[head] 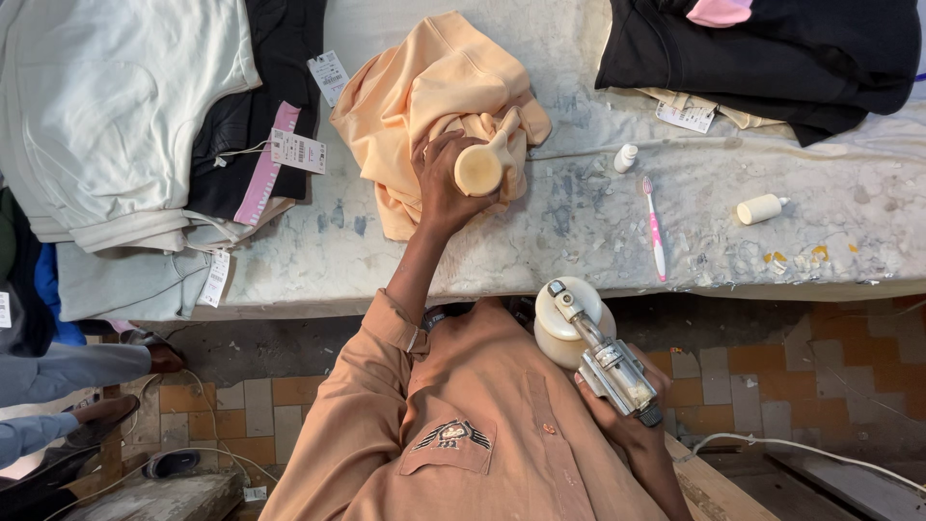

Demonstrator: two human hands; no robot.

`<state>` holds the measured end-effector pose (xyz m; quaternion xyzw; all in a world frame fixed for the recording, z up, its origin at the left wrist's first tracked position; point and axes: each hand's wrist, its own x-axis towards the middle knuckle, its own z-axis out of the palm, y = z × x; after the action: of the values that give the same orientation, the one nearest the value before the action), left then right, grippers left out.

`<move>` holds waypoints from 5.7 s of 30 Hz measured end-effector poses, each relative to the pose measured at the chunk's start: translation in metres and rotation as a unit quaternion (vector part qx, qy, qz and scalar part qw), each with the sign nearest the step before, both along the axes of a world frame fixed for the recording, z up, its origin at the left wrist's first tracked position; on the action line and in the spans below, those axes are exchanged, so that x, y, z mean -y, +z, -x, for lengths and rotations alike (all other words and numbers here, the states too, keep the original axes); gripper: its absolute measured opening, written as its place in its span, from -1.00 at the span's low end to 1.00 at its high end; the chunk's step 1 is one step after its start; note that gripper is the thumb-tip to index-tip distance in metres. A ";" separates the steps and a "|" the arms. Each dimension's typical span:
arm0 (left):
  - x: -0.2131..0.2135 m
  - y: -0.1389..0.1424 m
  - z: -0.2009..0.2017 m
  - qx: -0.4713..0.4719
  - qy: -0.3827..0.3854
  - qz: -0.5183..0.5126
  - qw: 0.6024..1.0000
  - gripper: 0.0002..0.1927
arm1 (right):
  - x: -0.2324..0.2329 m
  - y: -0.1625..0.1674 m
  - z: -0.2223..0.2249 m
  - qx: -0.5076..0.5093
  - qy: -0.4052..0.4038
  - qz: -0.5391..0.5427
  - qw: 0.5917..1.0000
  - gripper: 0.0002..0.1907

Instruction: The person lays a printed sweatshirt on a work table and spot-cleans it. They rub the fabric with a sponge-like block, apply liquid from a small bottle onto the treated area, scrub with a toothbrush, and reposition the sweatshirt repeatedly while working over the printed front.

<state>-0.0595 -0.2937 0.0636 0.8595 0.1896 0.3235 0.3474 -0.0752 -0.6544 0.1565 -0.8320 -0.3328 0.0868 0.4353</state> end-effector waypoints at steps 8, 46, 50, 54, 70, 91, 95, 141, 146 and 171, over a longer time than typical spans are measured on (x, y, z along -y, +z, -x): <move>0.000 0.001 0.000 0.001 0.000 0.004 1.000 -0.35 | 0.003 -0.003 0.003 -0.020 -0.020 -0.001 1.000 -0.78; 0.002 -0.018 0.006 -0.007 0.020 0.085 0.996 -0.32 | -0.073 -0.149 -0.116 -0.094 -0.219 -0.154 0.959 -0.65; 0.004 -0.018 0.006 -0.008 0.024 0.096 0.995 -0.32 | -0.077 -0.153 -0.123 -0.078 -0.194 -0.181 0.961 -0.65; 0.009 -0.012 0.008 0.006 0.028 0.097 0.995 -0.31 | -0.065 -0.161 -0.125 -0.138 -0.203 -0.182 0.952 -0.64; -0.008 0.013 0.000 -0.013 -0.073 -0.056 0.996 -0.31 | -0.014 -0.025 -0.026 -0.059 -0.013 -0.044 0.997 -0.70; -0.007 0.012 -0.001 -0.030 -0.053 -0.067 0.996 -0.34 | -0.009 -0.030 -0.018 -0.038 -0.007 -0.011 0.999 -0.74; -0.007 0.011 0.000 -0.027 -0.056 -0.057 0.996 -0.34 | -0.008 -0.029 -0.017 -0.046 0.001 -0.049 0.998 -0.72; -0.011 0.004 0.000 -0.030 -0.059 -0.027 0.997 -0.36 | 0.068 -0.008 -0.006 0.019 -0.024 0.038 0.999 -0.62; -0.010 0.006 -0.001 -0.030 -0.056 -0.035 0.997 -0.37 | 0.073 -0.013 -0.005 0.042 -0.030 0.036 0.998 -0.66; -0.010 0.003 0.002 -0.019 -0.050 -0.032 0.998 -0.27 | 0.081 -0.017 -0.006 0.041 -0.012 0.017 0.999 -0.55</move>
<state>-0.0611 -0.2834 0.0665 0.8844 0.1424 0.2954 0.3323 -0.0689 -0.7355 0.1390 -0.8462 -0.3386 0.0528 0.4081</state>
